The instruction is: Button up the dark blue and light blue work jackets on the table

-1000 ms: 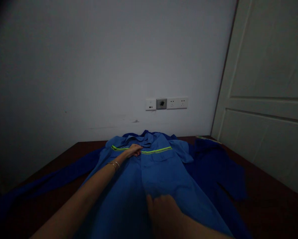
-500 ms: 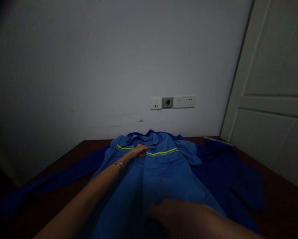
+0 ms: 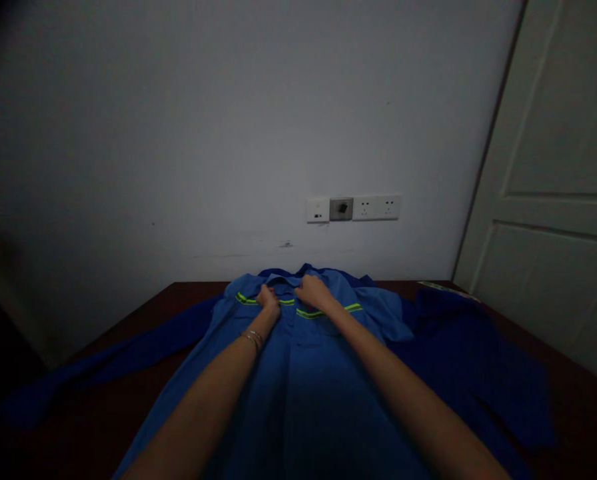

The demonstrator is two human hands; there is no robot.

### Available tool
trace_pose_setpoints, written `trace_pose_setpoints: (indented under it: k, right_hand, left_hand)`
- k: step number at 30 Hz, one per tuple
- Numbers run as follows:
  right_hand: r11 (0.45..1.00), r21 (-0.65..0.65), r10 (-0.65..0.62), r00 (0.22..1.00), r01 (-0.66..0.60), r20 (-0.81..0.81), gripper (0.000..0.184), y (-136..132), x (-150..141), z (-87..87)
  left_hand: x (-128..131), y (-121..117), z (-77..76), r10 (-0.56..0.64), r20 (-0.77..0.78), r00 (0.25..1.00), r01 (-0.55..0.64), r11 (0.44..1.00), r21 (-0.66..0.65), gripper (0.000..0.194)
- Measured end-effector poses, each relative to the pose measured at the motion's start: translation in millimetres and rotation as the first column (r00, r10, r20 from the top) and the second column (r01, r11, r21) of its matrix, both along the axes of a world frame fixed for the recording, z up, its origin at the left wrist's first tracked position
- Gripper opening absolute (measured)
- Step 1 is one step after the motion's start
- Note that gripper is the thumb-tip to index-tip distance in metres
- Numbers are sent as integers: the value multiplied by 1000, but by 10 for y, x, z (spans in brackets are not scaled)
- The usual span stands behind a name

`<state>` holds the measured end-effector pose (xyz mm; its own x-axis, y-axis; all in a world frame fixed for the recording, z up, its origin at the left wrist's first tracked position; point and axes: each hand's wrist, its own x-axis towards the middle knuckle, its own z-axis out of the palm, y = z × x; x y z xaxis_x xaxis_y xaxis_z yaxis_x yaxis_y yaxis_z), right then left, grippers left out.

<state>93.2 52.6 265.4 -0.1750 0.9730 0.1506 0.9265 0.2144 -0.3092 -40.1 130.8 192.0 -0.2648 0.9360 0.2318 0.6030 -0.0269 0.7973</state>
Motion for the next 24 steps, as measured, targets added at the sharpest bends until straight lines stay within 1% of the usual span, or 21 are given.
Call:
trace_pose_setpoints:
  k: [2,3,6,8,10,11,13,14,15,17,18,20,22,24]
  right_hand:
    - [992,67,-114,992,110,62,35,144,-70,-205]
    - [988,73,-143,986,137,81,39,173,-98,-312]
    - [980,59,-198,975,192,106,46,179,-130,-586]
    - [976,71,-212,973,207,87,48,186,-98,-696]
    - [979,79,-189,982,186,29,46,231,-28,-744]
    - [985,80,-152,988,153,-12,43,268,18,-751]
    - [995,82,-39,995,47,-94,32,359,114,-746]
    - [997,76,24,992,-15,-124,28,405,159,-741]
    - [995,62,81,986,-72,-145,28,446,198,-737]
    - [986,23,166,973,-165,-162,37,509,252,-739]
    - [980,8,197,967,-198,-162,41,530,266,-744]
    - [969,20,245,956,-245,-164,45,561,274,-759]
    - [962,40,273,943,-271,-188,44,589,270,-773]
    - [959,32,283,931,-283,-232,39,630,267,-785]
  left_hand:
    - [123,-69,-117,20,15,1000,-21,1000,23,36]
    - [165,-91,-172,27,25,999,-28,999,35,37]
    - [198,-97,-297,-10,34,999,8,998,63,37]
    - [165,-58,-348,-73,26,997,71,995,68,33]
    - [126,-3,-388,-143,10,990,142,988,66,27]
    - [111,26,-406,-173,1,985,172,983,63,24]
    - [96,84,-440,-203,-14,979,204,978,51,21]
    - [94,109,-454,-207,-21,978,208,977,43,23]
    - [95,132,-466,-208,-27,978,209,977,32,25]
    - [97,166,-479,-212,-37,976,213,977,10,28]
    - [96,176,-482,-221,-40,974,221,975,0,27]
    - [88,186,-481,-250,-42,967,249,968,-15,25]
    - [76,187,-482,-277,-41,960,276,961,-22,23]
    - [69,184,-492,-289,-38,957,289,957,-12,22]
